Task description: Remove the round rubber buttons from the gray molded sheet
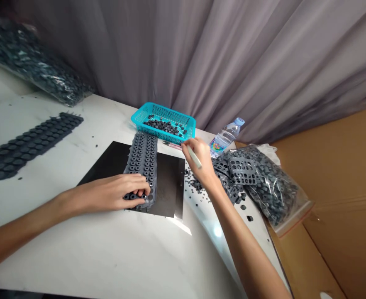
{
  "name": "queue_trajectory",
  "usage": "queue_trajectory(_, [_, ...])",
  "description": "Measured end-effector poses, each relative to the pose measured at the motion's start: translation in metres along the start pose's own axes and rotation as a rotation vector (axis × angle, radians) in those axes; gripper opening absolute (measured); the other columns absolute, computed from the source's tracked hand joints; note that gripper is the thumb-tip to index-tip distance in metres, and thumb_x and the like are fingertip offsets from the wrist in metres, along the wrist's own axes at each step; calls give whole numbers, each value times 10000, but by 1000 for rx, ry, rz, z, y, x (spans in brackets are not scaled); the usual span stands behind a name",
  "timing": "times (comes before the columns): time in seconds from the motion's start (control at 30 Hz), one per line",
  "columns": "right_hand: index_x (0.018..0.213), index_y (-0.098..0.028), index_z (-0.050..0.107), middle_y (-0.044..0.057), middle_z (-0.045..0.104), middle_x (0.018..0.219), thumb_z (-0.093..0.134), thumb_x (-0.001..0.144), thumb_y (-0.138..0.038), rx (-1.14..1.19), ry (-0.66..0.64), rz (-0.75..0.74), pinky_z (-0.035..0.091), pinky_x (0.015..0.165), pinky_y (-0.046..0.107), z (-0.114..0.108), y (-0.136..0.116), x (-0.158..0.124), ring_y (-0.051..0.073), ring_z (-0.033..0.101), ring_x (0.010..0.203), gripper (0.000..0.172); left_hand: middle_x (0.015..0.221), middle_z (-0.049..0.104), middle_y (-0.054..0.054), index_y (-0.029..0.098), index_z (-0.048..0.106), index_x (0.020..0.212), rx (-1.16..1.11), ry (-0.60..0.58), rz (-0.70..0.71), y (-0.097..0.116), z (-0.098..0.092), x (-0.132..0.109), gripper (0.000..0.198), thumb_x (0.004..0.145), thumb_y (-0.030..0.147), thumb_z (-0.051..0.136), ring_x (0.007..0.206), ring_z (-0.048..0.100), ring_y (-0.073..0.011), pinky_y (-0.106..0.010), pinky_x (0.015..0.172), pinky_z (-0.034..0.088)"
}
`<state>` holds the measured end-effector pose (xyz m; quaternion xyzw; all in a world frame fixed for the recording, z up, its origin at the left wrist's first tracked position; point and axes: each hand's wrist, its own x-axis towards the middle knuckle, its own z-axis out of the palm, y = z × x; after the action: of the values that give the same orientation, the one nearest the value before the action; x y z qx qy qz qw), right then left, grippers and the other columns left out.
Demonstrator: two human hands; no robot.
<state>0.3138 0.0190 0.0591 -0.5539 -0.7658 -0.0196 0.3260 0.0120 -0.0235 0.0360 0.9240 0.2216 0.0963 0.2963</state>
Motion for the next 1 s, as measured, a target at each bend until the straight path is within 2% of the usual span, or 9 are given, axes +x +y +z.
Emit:
queue_trajectory(0.13, [868, -130, 733, 86, 654, 825, 581, 960, -277, -51, -2, 20, 425, 762, 326, 19, 19, 64, 210, 583, 751, 230, 961, 644, -15, 198, 624, 966, 51, 11, 41, 2, 0, -1, 135, 1043, 279, 548, 951, 628, -197, -306, 831, 435])
queue_trajectory(0.23, [837, -121, 714, 102, 658, 839, 570, 958, -289, -44, -2, 17, 431, 774, 330, 20, 22, 74, 210, 586, 771, 252, 1011, 662, -30, 194, 637, 1010, 106, 44, 67, 4, 1, -2, 103, 1040, 253, 558, 996, 640, -209, -314, 861, 446])
queue_trajectory(0.33, [942, -119, 705, 97, 675, 875, 554, 976, -315, -7, 3, 29, 456, 777, 320, 13, 12, 49, 204, 613, 795, 251, 1057, 680, -50, 190, 650, 1067, 168, 74, 87, 3, 4, -3, 95, 1037, 226, 568, 1033, 648, -227, -335, 888, 458])
queue_trajectory(0.4, [1059, -133, 675, 49, 672, 806, 537, 993, -335, 70, -20, 70, 476, 698, 289, 8, -2, 18, 176, 619, 698, 254, 1059, 689, -58, 187, 655, 1067, 190, 86, 111, 2, 6, -3, 96, 1036, 214, 568, 1029, 653, -231, -343, 890, 466])
queue_trajectory(0.5, [1015, -168, 622, 21, 674, 797, 602, 964, -317, 558, -153, 262, 515, 639, 260, 6, -31, -37, 157, 657, 649, 159, 1060, 697, -59, 188, 659, 1061, 167, 89, 124, -1, 6, -3, 103, 1041, 228, 566, 1039, 654, -229, -339, 899, 469])
queue_trajectory(0.63, [930, -179, 610, -2, 651, 759, 633, 929, -254, 895, -314, 413, 498, 569, 230, 13, -69, -91, 130, 620, 596, 78, 1035, 691, -41, 199, 662, 1064, 94, 46, 70, -1, 3, -2, 121, 1043, 261, 561, 1035, 646, -219, -319, 880, 462])
queue_trajectory(0.8, [899, -176, 626, -22, 620, 726, 604, 901, -179, 977, -479, 473, 437, 523, 196, 21, -89, -108, 105, 579, 579, 22, 1015, 667, -25, 197, 657, 1042, 29, 0, 11, 1, -1, -1, 105, 1021, 236, 562, 1040, 622, -203, -300, 856, 446])
queue_trajectory(1.0, [917, -178, 647, -11, 646, 755, 604, 881, -180, 1002, -473, 529, 452, 542, 207, 27, -88, -112, 111, 596, 590, 56, 997, 646, -21, 186, 652, 1034, 37, -14, -13, 2, -3, -1, 96, 1010, 211, 562, 1027, 608, -193, -298, 854, 444])
